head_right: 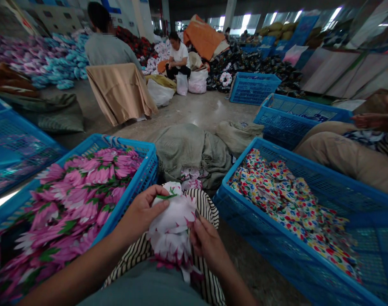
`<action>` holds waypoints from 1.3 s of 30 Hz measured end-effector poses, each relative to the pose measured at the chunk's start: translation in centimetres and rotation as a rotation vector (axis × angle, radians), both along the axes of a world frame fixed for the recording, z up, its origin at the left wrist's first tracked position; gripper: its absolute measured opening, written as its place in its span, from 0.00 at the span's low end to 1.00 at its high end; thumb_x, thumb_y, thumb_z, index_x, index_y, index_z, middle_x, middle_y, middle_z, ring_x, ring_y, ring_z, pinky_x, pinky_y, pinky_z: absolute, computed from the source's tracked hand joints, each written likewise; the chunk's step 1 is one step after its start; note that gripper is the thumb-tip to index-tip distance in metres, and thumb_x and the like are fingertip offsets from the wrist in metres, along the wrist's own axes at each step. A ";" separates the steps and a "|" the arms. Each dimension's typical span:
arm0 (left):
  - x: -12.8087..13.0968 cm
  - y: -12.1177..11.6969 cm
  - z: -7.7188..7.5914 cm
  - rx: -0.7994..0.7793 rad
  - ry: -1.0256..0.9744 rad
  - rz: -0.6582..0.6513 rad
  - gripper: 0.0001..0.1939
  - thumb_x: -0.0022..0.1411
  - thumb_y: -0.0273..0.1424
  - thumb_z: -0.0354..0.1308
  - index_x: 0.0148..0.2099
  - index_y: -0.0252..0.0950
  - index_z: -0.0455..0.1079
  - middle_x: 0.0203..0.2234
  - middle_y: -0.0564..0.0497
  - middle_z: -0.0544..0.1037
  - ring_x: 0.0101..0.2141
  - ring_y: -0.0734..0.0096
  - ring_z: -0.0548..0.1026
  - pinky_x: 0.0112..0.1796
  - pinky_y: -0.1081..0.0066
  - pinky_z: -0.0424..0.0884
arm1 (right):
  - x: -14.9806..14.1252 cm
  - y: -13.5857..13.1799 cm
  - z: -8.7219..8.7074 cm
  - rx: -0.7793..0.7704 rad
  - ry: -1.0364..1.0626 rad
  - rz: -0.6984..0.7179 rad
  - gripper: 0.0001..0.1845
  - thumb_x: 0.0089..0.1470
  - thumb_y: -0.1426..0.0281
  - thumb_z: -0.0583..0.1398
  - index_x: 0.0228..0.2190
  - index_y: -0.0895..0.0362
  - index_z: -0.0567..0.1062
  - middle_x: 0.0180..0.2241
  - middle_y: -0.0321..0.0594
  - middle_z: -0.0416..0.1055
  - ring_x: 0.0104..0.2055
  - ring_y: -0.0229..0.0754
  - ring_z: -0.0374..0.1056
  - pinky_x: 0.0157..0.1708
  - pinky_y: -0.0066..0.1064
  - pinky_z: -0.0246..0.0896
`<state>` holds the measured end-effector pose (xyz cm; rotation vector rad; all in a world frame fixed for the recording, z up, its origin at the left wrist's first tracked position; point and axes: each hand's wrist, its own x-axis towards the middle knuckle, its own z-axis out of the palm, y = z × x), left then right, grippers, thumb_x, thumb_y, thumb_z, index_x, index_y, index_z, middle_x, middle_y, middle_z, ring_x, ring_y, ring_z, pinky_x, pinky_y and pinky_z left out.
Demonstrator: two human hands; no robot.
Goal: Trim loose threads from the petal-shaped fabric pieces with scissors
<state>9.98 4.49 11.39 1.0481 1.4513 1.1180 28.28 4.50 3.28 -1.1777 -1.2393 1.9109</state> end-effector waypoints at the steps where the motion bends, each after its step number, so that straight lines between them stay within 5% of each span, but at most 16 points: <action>1: 0.1 0.0 -0.1 -0.025 -0.025 0.003 0.07 0.50 0.30 0.57 0.33 0.36 0.64 0.27 0.53 0.71 0.27 0.74 0.67 0.28 0.75 0.62 | 0.2 0.4 0.0 0.037 -0.040 -0.009 0.23 0.52 0.51 0.52 0.20 0.57 0.61 0.12 0.28 0.55 0.11 0.27 0.45 0.11 0.21 0.37; 6: -0.1 0.0 -1.0 -0.096 -0.143 0.038 0.07 0.50 0.31 0.58 0.32 0.36 0.63 0.23 0.57 0.69 0.21 0.79 0.64 0.22 0.78 0.58 | 0.6 1.6 0.3 0.147 -0.134 -0.140 0.22 0.49 0.51 0.55 0.22 0.58 0.65 0.09 0.27 0.54 0.11 0.28 0.45 0.11 0.20 0.36; 12: 0.3 0.3 -2.0 -0.100 -0.448 0.127 0.11 0.47 0.31 0.61 0.31 0.36 0.61 0.20 0.59 0.69 0.19 0.81 0.64 0.21 0.80 0.58 | -1.1 1.6 0.8 -0.124 0.219 -0.318 0.24 0.40 0.51 0.63 0.31 0.56 0.65 0.13 0.25 0.56 0.12 0.27 0.46 0.11 0.18 0.37; 17: 1.2 0.9 -2.5 -0.188 -0.623 0.217 0.15 0.41 0.32 0.66 0.27 0.34 0.61 0.15 0.58 0.69 0.16 0.80 0.65 0.19 0.79 0.59 | -2.7 1.9 2.0 -0.136 0.358 -0.231 0.19 0.42 0.57 0.64 0.27 0.57 0.66 0.11 0.24 0.52 0.12 0.25 0.41 0.12 0.19 0.34; 25: 1.6 0.8 -3.4 -0.155 -0.628 0.213 0.14 0.48 0.38 0.62 0.30 0.32 0.66 0.16 0.55 0.71 0.16 0.78 0.66 0.18 0.78 0.61 | -3.0 2.3 2.1 -0.049 0.411 -0.102 0.20 0.42 0.55 0.63 0.26 0.57 0.64 0.09 0.23 0.50 0.11 0.25 0.38 0.11 0.20 0.33; 30: 2.0 0.9 -3.6 -0.165 -0.707 0.150 0.13 0.52 0.36 0.59 0.33 0.29 0.69 0.18 0.52 0.74 0.17 0.77 0.68 0.17 0.78 0.62 | -3.7 2.1 2.5 -0.109 0.384 -0.137 0.18 0.41 0.59 0.65 0.23 0.58 0.64 0.09 0.22 0.50 0.10 0.25 0.39 0.11 0.20 0.34; 35: 1.9 1.0 -4.4 -0.200 -0.856 0.199 0.07 0.47 0.28 0.63 0.27 0.31 0.68 0.17 0.54 0.72 0.18 0.78 0.69 0.21 0.79 0.64 | -3.8 2.1 2.8 -0.087 0.435 -0.223 0.19 0.39 0.59 0.66 0.26 0.57 0.65 0.12 0.23 0.53 0.11 0.24 0.39 0.11 0.19 0.35; 39: 1.3 1.0 -3.8 -0.231 -0.968 0.175 0.12 0.46 0.30 0.62 0.35 0.32 0.69 0.27 0.50 0.75 0.27 0.71 0.73 0.29 0.73 0.68 | -3.7 2.0 2.4 -0.116 0.470 -0.275 0.19 0.42 0.59 0.65 0.23 0.56 0.60 0.10 0.22 0.51 0.10 0.25 0.38 0.11 0.20 0.33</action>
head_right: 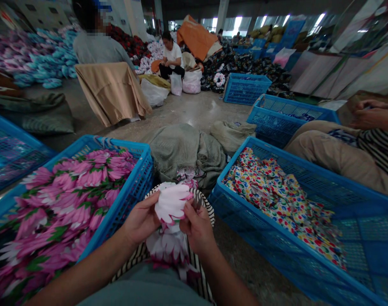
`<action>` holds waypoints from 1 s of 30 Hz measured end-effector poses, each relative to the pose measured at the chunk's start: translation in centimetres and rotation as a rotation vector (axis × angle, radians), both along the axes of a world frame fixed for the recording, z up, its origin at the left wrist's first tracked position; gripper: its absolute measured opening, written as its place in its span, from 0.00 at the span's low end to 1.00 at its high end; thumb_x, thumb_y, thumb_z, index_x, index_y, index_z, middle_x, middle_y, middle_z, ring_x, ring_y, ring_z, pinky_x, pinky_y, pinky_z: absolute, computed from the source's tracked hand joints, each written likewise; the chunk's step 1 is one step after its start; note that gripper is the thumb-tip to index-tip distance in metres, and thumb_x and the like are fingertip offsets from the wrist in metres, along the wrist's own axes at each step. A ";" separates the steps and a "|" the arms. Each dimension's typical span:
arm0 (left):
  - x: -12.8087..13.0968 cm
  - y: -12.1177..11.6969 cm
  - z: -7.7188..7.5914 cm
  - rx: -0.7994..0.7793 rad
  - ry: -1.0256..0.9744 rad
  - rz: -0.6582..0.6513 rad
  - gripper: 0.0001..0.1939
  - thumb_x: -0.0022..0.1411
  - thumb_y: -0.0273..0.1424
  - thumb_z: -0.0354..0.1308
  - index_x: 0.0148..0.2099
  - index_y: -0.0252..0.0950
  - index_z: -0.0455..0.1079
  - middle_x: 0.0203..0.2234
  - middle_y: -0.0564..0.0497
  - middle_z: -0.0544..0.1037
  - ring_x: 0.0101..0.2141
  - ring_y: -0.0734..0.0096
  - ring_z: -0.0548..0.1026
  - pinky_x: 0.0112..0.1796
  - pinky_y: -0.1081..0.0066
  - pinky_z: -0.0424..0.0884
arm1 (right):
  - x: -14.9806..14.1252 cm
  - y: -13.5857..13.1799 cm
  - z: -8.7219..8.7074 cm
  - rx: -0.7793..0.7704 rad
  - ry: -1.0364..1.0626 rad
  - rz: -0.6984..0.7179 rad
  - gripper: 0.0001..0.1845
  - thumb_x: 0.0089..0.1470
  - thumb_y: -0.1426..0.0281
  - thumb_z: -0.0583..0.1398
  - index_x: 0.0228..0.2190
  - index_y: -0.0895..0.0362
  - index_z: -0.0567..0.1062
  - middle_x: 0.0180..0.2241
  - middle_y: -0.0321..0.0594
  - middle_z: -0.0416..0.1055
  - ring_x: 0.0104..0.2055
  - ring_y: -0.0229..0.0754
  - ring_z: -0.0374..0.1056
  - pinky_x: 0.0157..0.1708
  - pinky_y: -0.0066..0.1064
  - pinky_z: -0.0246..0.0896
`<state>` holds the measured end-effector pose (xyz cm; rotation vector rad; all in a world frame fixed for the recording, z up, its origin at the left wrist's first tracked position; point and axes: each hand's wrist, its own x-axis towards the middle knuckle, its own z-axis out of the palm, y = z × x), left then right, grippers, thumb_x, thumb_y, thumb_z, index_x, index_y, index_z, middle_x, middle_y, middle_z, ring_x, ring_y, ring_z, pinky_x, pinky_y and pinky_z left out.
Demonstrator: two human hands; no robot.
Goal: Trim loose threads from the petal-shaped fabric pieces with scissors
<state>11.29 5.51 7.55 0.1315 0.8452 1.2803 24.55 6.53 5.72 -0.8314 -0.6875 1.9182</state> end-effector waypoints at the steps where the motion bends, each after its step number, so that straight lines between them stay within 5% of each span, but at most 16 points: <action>1: -0.1 0.0 0.2 0.004 0.002 0.004 0.14 0.46 0.31 0.62 0.36 0.32 0.69 0.29 0.49 0.75 0.30 0.69 0.73 0.32 0.71 0.68 | -0.1 -0.1 -0.1 -0.016 0.014 0.014 0.19 0.42 0.59 0.64 0.22 0.55 0.59 0.10 0.22 0.50 0.09 0.25 0.38 0.11 0.20 0.33; 8: -0.4 -0.2 0.1 0.104 0.515 0.079 0.13 0.42 0.28 0.66 0.30 0.35 0.65 0.20 0.58 0.67 0.22 0.79 0.64 0.25 0.78 0.59 | 0.0 -0.3 -0.8 0.016 -0.053 -0.064 0.20 0.42 0.59 0.64 0.20 0.56 0.60 0.10 0.22 0.48 0.11 0.25 0.38 0.12 0.20 0.32; 13: 0.7 -1.4 0.6 0.320 0.770 -0.302 0.09 0.50 0.34 0.60 0.30 0.35 0.63 0.20 0.57 0.66 0.22 0.76 0.63 0.25 0.75 0.59 | 0.2 0.1 -0.7 0.082 -0.142 0.060 0.24 0.41 0.54 0.63 0.17 0.57 0.58 0.12 0.24 0.46 0.13 0.26 0.38 0.13 0.21 0.33; 17: 1.4 -1.8 0.7 0.407 0.977 -0.269 0.09 0.55 0.32 0.54 0.24 0.35 0.63 0.20 0.55 0.65 0.25 0.74 0.62 0.29 0.75 0.58 | 0.3 0.3 -0.4 0.123 -0.217 0.110 0.26 0.43 0.51 0.61 0.15 0.57 0.56 0.11 0.24 0.45 0.13 0.26 0.38 0.13 0.22 0.32; 25: 1.7 -1.8 -1.0 0.223 0.488 -0.217 0.14 0.52 0.41 0.57 0.32 0.35 0.63 0.21 0.56 0.68 0.22 0.76 0.65 0.25 0.76 0.60 | 0.9 0.7 -0.1 0.222 -0.240 0.203 0.24 0.46 0.53 0.60 0.16 0.58 0.60 0.13 0.27 0.50 0.15 0.28 0.42 0.15 0.22 0.36; 30: 2.0 -1.3 -1.2 0.075 0.382 -0.096 0.07 0.51 0.31 0.59 0.27 0.34 0.64 0.14 0.58 0.67 0.17 0.79 0.63 0.21 0.78 0.59 | 1.4 0.6 0.0 0.268 -0.245 0.388 0.22 0.48 0.54 0.59 0.18 0.60 0.66 0.17 0.32 0.55 0.18 0.29 0.46 0.17 0.22 0.40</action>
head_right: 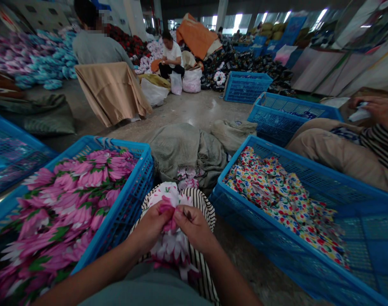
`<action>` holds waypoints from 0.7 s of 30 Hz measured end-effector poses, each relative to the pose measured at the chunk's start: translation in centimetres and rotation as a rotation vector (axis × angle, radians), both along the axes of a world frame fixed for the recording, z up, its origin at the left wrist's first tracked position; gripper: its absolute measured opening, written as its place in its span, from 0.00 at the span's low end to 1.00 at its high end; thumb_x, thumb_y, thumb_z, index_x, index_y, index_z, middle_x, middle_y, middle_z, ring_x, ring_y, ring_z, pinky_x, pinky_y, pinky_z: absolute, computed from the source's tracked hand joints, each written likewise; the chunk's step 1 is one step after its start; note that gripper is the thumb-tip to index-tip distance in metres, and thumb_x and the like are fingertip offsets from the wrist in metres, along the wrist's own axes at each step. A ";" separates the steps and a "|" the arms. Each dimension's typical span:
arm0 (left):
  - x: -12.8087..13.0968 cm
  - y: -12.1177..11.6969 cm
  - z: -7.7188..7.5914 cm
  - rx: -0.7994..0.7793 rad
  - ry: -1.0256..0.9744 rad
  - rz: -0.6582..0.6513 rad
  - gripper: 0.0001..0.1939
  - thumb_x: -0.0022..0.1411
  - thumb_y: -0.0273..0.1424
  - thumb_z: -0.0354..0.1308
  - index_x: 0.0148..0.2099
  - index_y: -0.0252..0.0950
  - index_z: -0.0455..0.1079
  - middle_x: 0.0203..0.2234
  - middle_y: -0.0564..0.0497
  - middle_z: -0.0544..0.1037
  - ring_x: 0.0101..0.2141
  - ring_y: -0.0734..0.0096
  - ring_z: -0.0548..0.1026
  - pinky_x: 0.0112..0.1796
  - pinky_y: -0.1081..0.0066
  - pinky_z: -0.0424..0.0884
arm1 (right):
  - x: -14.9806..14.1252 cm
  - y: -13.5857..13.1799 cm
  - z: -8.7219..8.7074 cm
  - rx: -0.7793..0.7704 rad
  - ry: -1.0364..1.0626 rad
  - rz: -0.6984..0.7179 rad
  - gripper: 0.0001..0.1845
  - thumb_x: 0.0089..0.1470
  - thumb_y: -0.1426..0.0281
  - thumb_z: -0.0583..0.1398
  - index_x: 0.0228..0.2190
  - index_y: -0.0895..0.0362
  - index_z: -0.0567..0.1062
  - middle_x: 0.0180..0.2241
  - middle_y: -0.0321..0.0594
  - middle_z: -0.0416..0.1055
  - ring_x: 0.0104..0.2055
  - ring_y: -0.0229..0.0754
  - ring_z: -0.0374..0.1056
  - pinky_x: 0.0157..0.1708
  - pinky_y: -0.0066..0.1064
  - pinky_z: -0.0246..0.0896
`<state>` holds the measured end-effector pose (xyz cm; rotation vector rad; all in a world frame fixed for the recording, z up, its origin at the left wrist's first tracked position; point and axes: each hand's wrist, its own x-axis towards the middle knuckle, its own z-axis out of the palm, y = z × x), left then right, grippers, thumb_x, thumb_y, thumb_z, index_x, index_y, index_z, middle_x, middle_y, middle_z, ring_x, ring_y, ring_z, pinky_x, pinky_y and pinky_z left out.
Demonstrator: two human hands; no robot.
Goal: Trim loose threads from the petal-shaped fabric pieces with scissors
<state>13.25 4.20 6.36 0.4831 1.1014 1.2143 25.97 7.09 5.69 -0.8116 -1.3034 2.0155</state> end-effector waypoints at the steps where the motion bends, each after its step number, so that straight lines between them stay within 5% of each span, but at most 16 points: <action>1: -0.3 0.3 0.1 -0.038 -0.080 0.053 0.05 0.50 0.28 0.59 0.27 0.34 0.64 0.14 0.59 0.67 0.16 0.80 0.63 0.21 0.78 0.59 | 0.2 0.0 -0.1 -0.018 0.004 -0.009 0.21 0.47 0.54 0.60 0.18 0.60 0.66 0.16 0.32 0.55 0.18 0.29 0.46 0.16 0.22 0.39; 4: -1.9 1.0 1.1 -0.153 -0.275 0.105 0.03 0.48 0.23 0.57 0.27 0.33 0.65 0.15 0.56 0.68 0.16 0.78 0.66 0.23 0.76 0.65 | 0.9 0.4 -0.7 -0.108 0.051 -0.199 0.20 0.42 0.56 0.63 0.18 0.59 0.66 0.15 0.30 0.54 0.16 0.29 0.45 0.16 0.22 0.38; 7: -3.4 1.3 3.1 -0.190 -0.401 0.012 0.05 0.54 0.29 0.54 0.30 0.31 0.68 0.19 0.51 0.72 0.20 0.73 0.71 0.28 0.70 0.69 | 0.7 0.4 -1.3 -0.163 0.153 -0.317 0.22 0.42 0.56 0.63 0.14 0.57 0.62 0.12 0.27 0.50 0.14 0.28 0.42 0.15 0.22 0.37; 12: -3.4 0.5 5.4 -0.139 -0.502 0.005 0.13 0.53 0.41 0.56 0.30 0.35 0.70 0.19 0.52 0.73 0.22 0.72 0.72 0.28 0.70 0.69 | -2.6 -2.3 -1.6 -0.254 0.236 -0.070 0.25 0.44 0.50 0.59 0.13 0.57 0.62 0.10 0.27 0.53 0.10 0.27 0.39 0.12 0.22 0.40; 17: -6.6 0.2 5.7 -0.110 -0.103 0.198 0.17 0.46 0.47 0.59 0.27 0.38 0.68 0.17 0.52 0.71 0.22 0.70 0.72 0.24 0.72 0.66 | -3.6 -3.3 -2.1 -0.234 0.089 0.103 0.26 0.44 0.46 0.55 0.16 0.57 0.63 0.13 0.32 0.61 0.11 0.28 0.44 0.11 0.22 0.38; 21: -14.9 -0.8 5.7 -0.068 0.683 0.172 0.25 0.57 0.51 0.40 0.29 0.35 0.65 0.12 0.55 0.66 0.16 0.76 0.66 0.22 0.74 0.61 | 0.1 -0.6 -3.7 0.079 -0.258 -0.215 0.21 0.45 0.53 0.59 0.18 0.58 0.64 0.13 0.28 0.54 0.16 0.31 0.48 0.16 0.23 0.42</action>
